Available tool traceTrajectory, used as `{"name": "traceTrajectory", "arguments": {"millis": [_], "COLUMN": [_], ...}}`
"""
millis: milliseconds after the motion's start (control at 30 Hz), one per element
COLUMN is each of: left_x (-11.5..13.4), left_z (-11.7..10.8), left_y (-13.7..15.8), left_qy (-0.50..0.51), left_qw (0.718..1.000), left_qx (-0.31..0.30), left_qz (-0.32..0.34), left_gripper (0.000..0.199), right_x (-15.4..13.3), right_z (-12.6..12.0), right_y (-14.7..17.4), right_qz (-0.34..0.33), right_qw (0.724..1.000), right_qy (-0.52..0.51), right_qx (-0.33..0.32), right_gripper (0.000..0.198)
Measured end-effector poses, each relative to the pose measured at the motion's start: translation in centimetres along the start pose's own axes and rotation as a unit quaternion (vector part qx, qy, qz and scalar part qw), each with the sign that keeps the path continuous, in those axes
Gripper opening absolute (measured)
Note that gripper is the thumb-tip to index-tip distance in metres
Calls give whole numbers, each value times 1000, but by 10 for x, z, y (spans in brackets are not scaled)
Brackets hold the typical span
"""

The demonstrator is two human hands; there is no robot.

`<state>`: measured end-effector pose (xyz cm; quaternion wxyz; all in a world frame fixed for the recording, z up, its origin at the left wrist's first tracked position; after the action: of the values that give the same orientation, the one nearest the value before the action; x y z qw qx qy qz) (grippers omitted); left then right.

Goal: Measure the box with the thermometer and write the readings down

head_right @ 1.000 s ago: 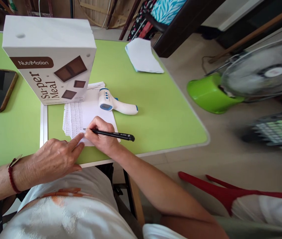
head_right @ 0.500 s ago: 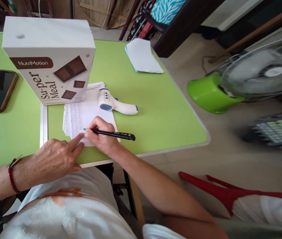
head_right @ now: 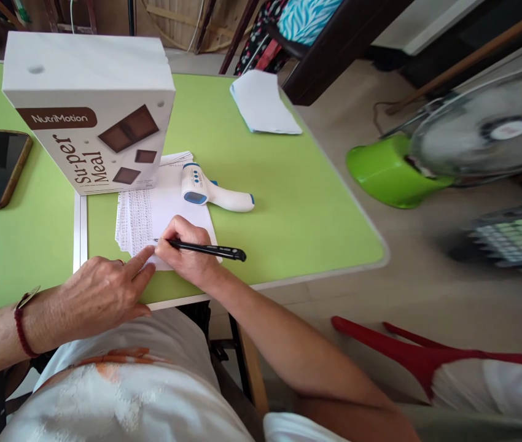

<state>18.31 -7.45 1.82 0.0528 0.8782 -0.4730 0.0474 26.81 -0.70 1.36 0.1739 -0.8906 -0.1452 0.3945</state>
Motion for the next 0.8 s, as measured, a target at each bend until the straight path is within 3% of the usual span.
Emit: {"name": "traceTrajectory", "arguments": {"millis": [200,333,467,533,633,733,800], "left_x": [0,-2,-4,-3,-8,-32,-62], "left_z": [1,0,-5,-8,-17,-45,-77], "left_y": [1,1,0,0,0,3,14], "left_qy": [-1,2,6,13,32,62,98], "left_qw": [1000,1000,1000,999,998,989,956], "left_qx": [-9,-1,18,24,40,135,277], "left_qz": [-1,0,8,21,29,17,-9], "left_gripper": [51,48,41,35,34,36,40], "right_x": [-19,-30,-15,-14,-18,-7,14], "right_z": [-21,-15,0,1,-11,-35,-44], "right_y": [-1,3,9,10,4,-14,-26], "right_qz": [-76,-185,-209,-223,-230,-160,-94], "right_qw": [993,962,917,906,908,913,902], "right_qy": [65,201,322,343,346,375,421], "right_qx": [56,-15,-105,-108,-59,-6,-20], "right_gripper": [7,18,35,37,34,33,39]}}
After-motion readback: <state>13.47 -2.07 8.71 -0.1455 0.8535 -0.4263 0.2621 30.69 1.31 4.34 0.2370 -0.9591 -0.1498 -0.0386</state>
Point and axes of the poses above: each hand's wrist, its own y-axis away from the middle knuckle, its own z-axis out of the palm, x = y × z, the point moved 10 cm from there along -y, towards the middle knuckle, and after that the axes turned 11 degrees about y, right-handed, at the moved point
